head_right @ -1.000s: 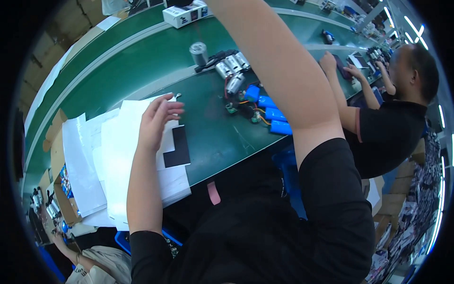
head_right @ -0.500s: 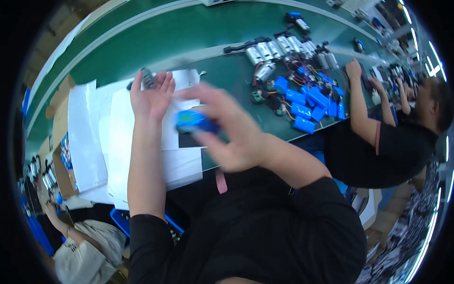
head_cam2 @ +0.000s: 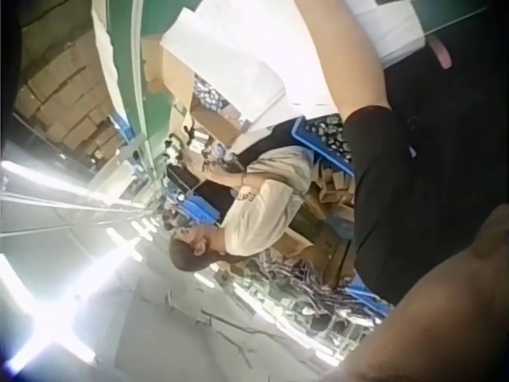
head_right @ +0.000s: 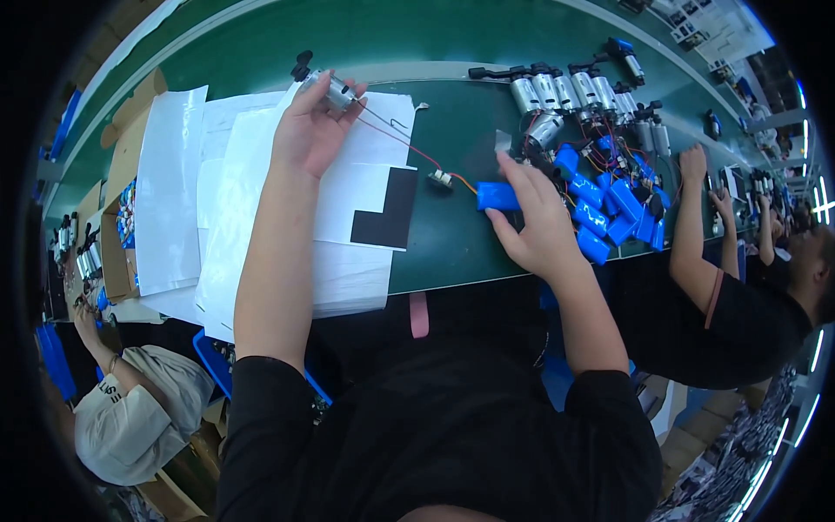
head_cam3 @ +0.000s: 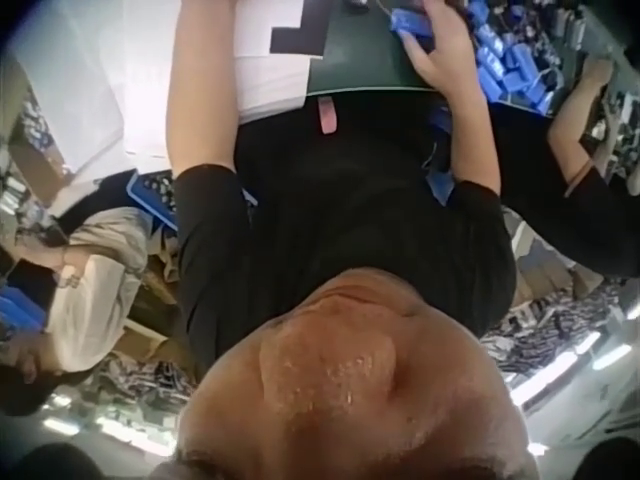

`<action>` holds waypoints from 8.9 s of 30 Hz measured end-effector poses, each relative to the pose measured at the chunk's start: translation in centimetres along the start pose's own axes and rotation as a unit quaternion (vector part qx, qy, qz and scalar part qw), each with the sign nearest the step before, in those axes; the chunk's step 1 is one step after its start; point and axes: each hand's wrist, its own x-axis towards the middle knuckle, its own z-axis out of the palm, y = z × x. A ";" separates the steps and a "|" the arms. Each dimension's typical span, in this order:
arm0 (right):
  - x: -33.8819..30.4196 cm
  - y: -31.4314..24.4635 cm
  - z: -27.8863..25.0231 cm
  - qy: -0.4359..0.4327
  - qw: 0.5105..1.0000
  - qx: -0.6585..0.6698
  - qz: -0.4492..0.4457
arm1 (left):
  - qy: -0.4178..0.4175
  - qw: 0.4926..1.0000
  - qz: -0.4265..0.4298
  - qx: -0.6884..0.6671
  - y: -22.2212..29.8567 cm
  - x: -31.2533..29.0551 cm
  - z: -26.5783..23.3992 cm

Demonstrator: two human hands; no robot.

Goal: Assembling and taping small electric motor components on a factory production line.

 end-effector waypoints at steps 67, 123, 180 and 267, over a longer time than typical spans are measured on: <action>11.8 -4.5 8.3 0.157 0.948 0.271 -0.048 | -0.075 0.981 0.014 0.177 -2.3 -3.9 3.2; -84.8 -42.1 7.5 -0.087 0.304 -0.097 0.944 | 0.021 0.899 0.120 0.421 -1.2 6.0 -8.0; 11.7 1.8 2.6 -0.070 0.627 0.771 0.090 | -0.008 0.659 -0.051 0.751 0.1 -5.0 5.3; 10.8 -0.8 5.7 0.124 0.978 0.161 0.040 | -0.120 0.973 -0.152 0.127 -3.7 -3.6 6.1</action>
